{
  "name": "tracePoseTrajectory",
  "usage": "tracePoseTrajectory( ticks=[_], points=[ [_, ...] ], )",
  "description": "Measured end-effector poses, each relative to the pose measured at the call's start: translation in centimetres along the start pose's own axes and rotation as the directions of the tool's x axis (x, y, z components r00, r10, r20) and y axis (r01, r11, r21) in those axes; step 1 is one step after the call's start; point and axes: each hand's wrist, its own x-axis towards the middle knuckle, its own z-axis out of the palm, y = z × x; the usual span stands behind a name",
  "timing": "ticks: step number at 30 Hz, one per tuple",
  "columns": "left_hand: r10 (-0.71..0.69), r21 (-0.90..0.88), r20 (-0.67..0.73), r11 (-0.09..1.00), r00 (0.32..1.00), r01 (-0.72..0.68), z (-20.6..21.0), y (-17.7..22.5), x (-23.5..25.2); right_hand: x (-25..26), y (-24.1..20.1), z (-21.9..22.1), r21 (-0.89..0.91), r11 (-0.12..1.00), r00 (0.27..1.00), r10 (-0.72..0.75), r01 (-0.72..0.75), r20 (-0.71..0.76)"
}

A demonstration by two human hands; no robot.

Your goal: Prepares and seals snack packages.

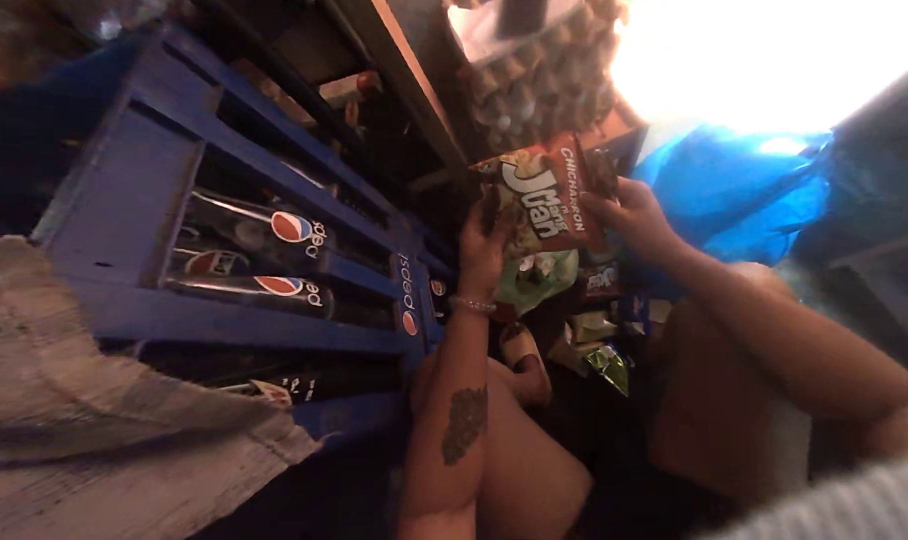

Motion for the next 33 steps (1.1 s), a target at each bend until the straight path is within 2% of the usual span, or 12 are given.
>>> tracePoseTrajectory(
  ticks=[3, 8, 15, 17, 20, 22, 24, 26, 29, 31, 33],
  points=[
    [0.004, -0.003, -0.019, 1.0, 1.0, -0.004, -0.1, 0.0, 0.2, 0.2, 0.2, 0.4, -0.082, 0.996, 0.999, -0.023, 0.021, -0.029],
    [0.01, -0.003, -0.09, 1.0, 0.996, -0.01, -0.4, 0.0, 0.3, 0.3, 0.2, 0.5, -0.036, 0.999, 0.997, -0.012, 0.009, -0.077],
    [0.037, 0.224, -0.104, 0.975, 0.994, -0.012, -0.9, -0.7, 0.8, 0.0, 0.0, 0.2, 0.006, 1.0, 1.0, 0.004, -0.004, -0.027],
    [0.041, 0.156, -0.131, 0.988, 0.991, -0.02, -0.9, -0.8, 0.7, -0.2, -0.2, 0.1, 0.004, 0.999, 0.999, 0.031, -0.032, 0.032],
    [-0.011, -0.064, -0.19, 0.998, 0.982, -0.001, -0.9, -0.4, 0.7, -0.4, -0.2, 0.4, 0.046, 0.997, 0.992, 0.062, -0.067, 0.11],
    [-0.101, -0.206, -0.218, 0.977, 0.971, 0.055, -0.7, -0.1, 0.6, -0.7, -0.1, 1.0, 0.141, 0.984, 0.992, 0.101, -0.112, 0.08],
    [-0.215, -0.313, -0.208, 0.939, 0.954, 0.143, -0.5, 0.3, 0.7, -0.8, 0.0, 1.5, 0.235, 0.959, 0.985, 0.169, -0.161, -0.016],
    [-0.286, -0.305, -0.132, 0.923, 0.949, 0.235, -0.3, 0.5, 0.7, -0.5, 0.2, 1.8, 0.348, 0.92, 0.966, 0.233, -0.181, -0.113],
    [-0.338, -0.074, 0.053, 0.937, 0.94, 0.341, 0.2, -0.3, 0.2, 0.2, 0.2, 2.0, 0.435, 0.888, 0.935, 0.27, -0.15, -0.228],
    [-0.365, 0.05, 0.287, 0.929, 0.886, 0.367, 0.6, -0.6, -0.4, 0.4, 0.2, 2.4, 0.421, 0.901, 0.942, 0.227, -0.107, -0.246],
    [-0.356, 0.057, 0.449, 0.927, 0.82, 0.371, 1.2, -0.5, -0.8, 0.3, 0.0, 3.1, 0.365, 0.929, 0.958, 0.163, -0.068, -0.237]
  ],
)
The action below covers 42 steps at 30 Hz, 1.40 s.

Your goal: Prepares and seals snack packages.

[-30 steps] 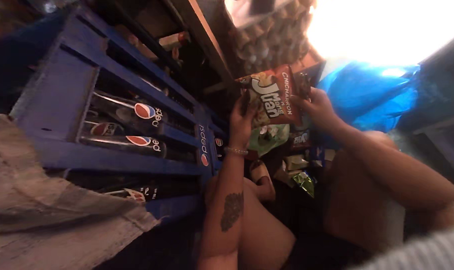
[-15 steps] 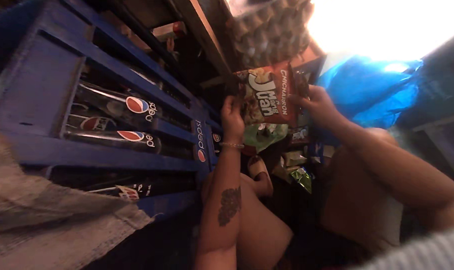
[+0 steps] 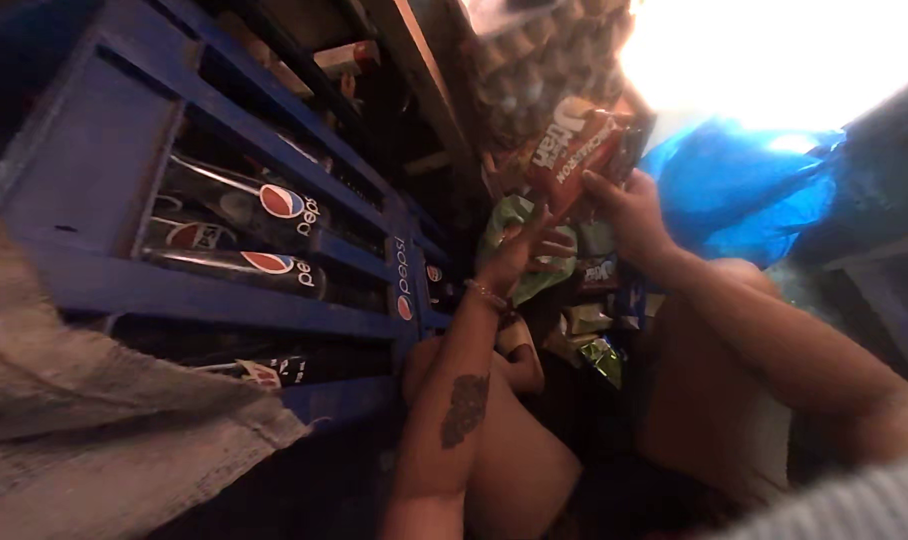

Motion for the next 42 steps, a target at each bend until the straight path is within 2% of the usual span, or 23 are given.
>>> tracePoseTrajectory(
  ticks=[2, 4, 6, 10, 16, 21, 25, 29, 31, 33, 35, 37, 39, 42],
  points=[
    [-0.002, -0.064, 0.002, 0.998, 1.0, 0.002, 0.7, 0.2, -0.2, -0.4, 0.4, 0.6, -0.076, 0.996, 0.997, -0.045, 0.05, 0.056],
    [-0.009, -0.155, -0.072, 0.988, 0.997, -0.002, 0.9, 0.3, 0.0, -0.8, 0.9, 1.0, -0.147, 0.985, 0.991, -0.074, 0.091, 0.114],
    [-0.004, -0.194, -0.206, 0.98, 0.979, -0.037, 1.0, 0.4, 0.1, -0.8, 1.1, 1.4, -0.171, 0.979, 0.983, -0.083, 0.111, 0.163],
    [0.077, -0.147, -0.426, 0.977, 0.901, -0.152, 1.0, 0.8, 0.1, -0.6, 1.4, 1.9, -0.154, 0.985, 0.98, -0.05, 0.08, 0.191],
    [0.08, -0.227, -0.518, 0.947, 0.852, -0.227, 1.3, 0.7, 0.2, -0.3, 1.7, 2.4, -0.113, 0.993, 0.978, -0.011, 0.035, 0.208],
    [0.103, -0.211, -0.585, 0.939, 0.804, -0.274, 1.0, 0.7, 0.3, -0.3, 1.5, 2.6, -0.117, 0.993, 0.968, -0.003, 0.034, 0.251],
    [0.151, -0.215, -0.644, 0.905, 0.75, -0.366, 0.0, 1.1, 0.2, -0.8, 1.1, 2.6, -0.121, 0.982, 0.923, 0.181, -0.148, 0.339],
    [0.147, -0.235, -0.653, 0.893, 0.743, -0.383, -1.0, 1.2, -0.1, -1.2, 0.6, 2.6, -0.212, 0.868, 0.793, 0.497, -0.45, 0.353],
    [0.133, -0.26, -0.654, 0.884, 0.744, -0.387, -1.2, 1.3, -0.2, -1.3, 0.2, 2.5, -0.283, 0.807, 0.722, 0.591, -0.519, 0.36],
    [0.123, -0.283, -0.649, 0.877, 0.751, -0.387, -1.3, 1.5, -0.2, -1.3, -0.3, 2.5, -0.32, 0.776, 0.681, 0.63, -0.543, 0.372],
    [0.13, -0.264, -0.63, 0.892, 0.766, -0.368, -1.4, 1.5, -0.3, -1.4, -0.1, 2.3, -0.307, 0.817, 0.734, 0.575, -0.489, 0.362],
    [0.152, -0.212, -0.602, 0.916, 0.784, -0.34, -1.3, 1.4, -0.4, -1.2, 0.5, 1.9, -0.227, 0.906, 0.859, 0.414, -0.357, 0.303],
    [0.176, -0.154, -0.567, 0.937, 0.805, -0.314, -0.9, 1.3, -0.5, -0.5, 0.7, 1.6, -0.126, 0.964, 0.948, 0.255, -0.233, 0.193],
    [0.204, -0.044, -0.483, 0.966, 0.852, -0.257, -0.5, 1.1, -0.4, 0.7, 0.2, 1.2, 0.054, 0.988, 0.989, 0.145, -0.146, 0.019]
  ],
)
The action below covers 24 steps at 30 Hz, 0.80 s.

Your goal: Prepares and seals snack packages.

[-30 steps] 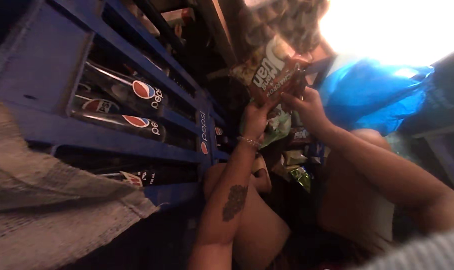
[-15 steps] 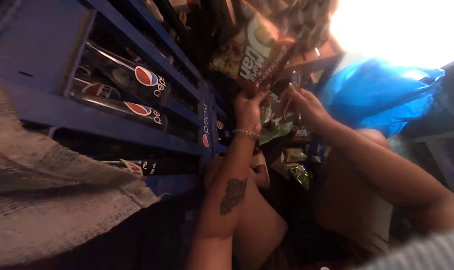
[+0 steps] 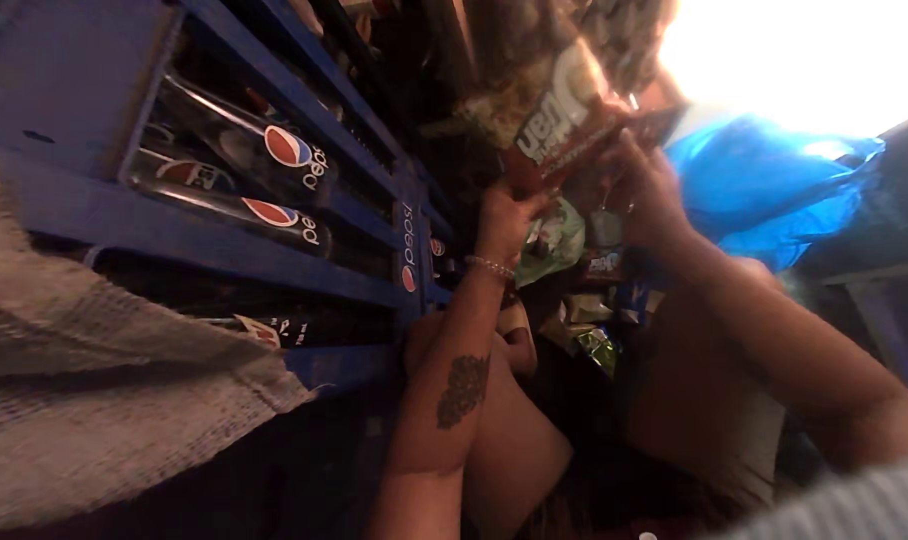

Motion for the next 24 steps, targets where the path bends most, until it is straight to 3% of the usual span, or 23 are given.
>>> tracePoseTrajectory(
  ticks=[4, 8, 11, 18, 24],
  points=[
    [-0.006, 0.1, 0.069, 0.995, 0.998, -0.001, 0.3, 0.1, -0.3, 0.6, -0.9, -0.9, 0.106, 0.994, 0.999, -0.026, 0.028, -0.018],
    [-0.023, -0.128, 0.105, 0.991, 0.994, 0.037, 0.6, 0.1, -0.5, 0.2, -1.0, -0.9, 0.014, 0.998, 0.998, -0.055, 0.054, 0.016],
    [-0.035, -0.238, 0.048, 0.97, 0.998, 0.045, 1.1, 0.2, -0.4, 0.0, -0.9, -0.8, -0.082, 0.994, 0.996, -0.063, 0.068, 0.059],
    [-0.012, -0.272, -0.024, 0.962, 1.0, 0.005, 1.3, 0.0, -0.4, 0.0, -0.9, -0.7, -0.154, 0.982, 0.987, -0.086, 0.106, 0.133],
    [-0.099, -0.202, 0.019, 0.974, 0.995, 0.101, 0.8, 0.9, -0.4, 0.2, -1.1, -1.1, -0.118, 0.985, 0.986, -0.106, 0.122, 0.132]
  ],
)
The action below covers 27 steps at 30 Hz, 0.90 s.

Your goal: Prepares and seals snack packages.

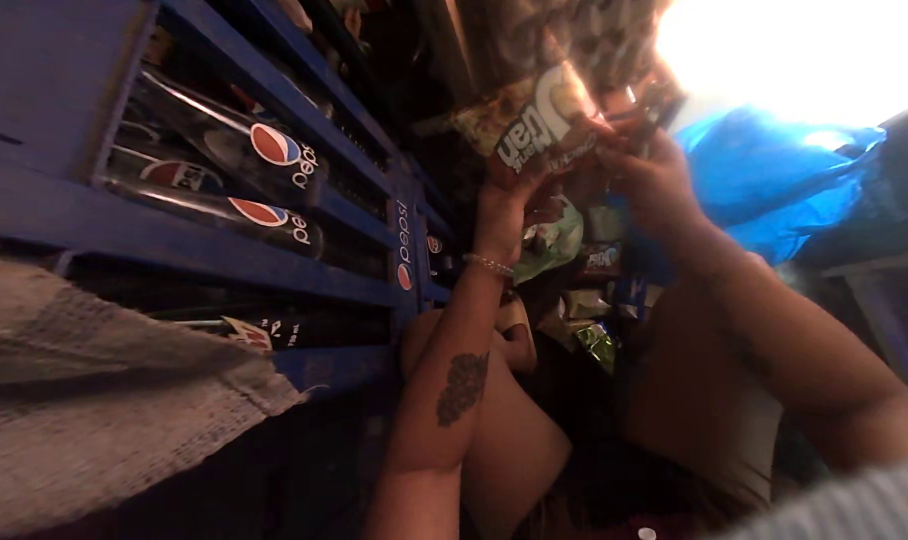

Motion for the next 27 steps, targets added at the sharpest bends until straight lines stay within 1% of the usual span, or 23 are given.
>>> tracePoseTrajectory(
  ticks=[3, 5, 8, 10, 11, 13, 15, 18, 21, 24, 27],
  points=[
    [0.001, 0.031, 0.01, 1.0, 1.0, -0.001, -0.53, -0.07, 0.24, 0.07, -0.27, -0.17, 0.01, 1.0, 0.999, -0.009, 0.009, -0.044],
    [-0.026, 0.026, 0.02, 0.999, 0.999, 0.026, -0.73, -0.13, 0.34, 0.19, -0.27, -0.25, 0.02, 0.998, 0.998, -0.058, 0.059, -0.035],
    [-0.105, -0.074, 0.082, 0.991, 0.991, 0.111, -0.82, -0.22, 0.56, 0.43, -0.19, -0.3, 0.016, 0.99, 0.99, -0.14, 0.14, -0.01],
    [-0.135, -0.136, 0.109, 0.979, 0.985, 0.15, -0.82, -0.28, 0.75, 0.54, -0.16, -0.31, 0.021, 0.985, 0.986, -0.169, 0.169, -0.004],
    [-0.128, -0.141, 0.108, 0.98, 0.986, 0.143, -0.85, -0.27, 0.75, 0.58, -0.14, -0.28, 0.033, 0.985, 0.986, -0.167, 0.167, -0.005],
    [-0.102, -0.082, 0.075, 0.991, 0.992, 0.108, -0.83, 0.02, 0.47, 0.62, -0.09, -0.23, 0.044, 0.991, 0.992, -0.126, 0.127, -0.027],
    [-0.097, -0.021, 0.071, 0.995, 0.993, 0.099, -0.91, 0.25, 0.23, 0.85, 0.17, -0.41, 0.03, 0.997, 0.996, -0.071, 0.073, -0.06],
    [-0.073, 0.019, 0.056, 0.997, 0.996, 0.072, -0.77, 0.09, 0.17, 1.0, 0.24, -0.68, 0.016, 0.999, 0.996, -0.028, 0.03, -0.08],
    [-0.084, 0.025, 0.033, 0.996, 0.996, 0.083, -0.53, 0.08, 0.22, 0.79, 0.21, -0.68, 0.022, 1.0, 0.998, -0.011, 0.012, -0.068],
    [-0.134, 0.023, 0.042, 0.991, 0.99, 0.133, -0.29, 0.18, 0.1, 0.52, -0.11, -0.72, 0.012, 1.0, 0.997, 0.005, -0.004, -0.076],
    [-0.145, -0.016, 0.044, 0.989, 0.989, 0.145, -0.36, 0.01, 0.12, 0.48, -0.12, -0.85, 0.014, 1.0, 0.998, 0.008, -0.007, -0.06]
  ],
)
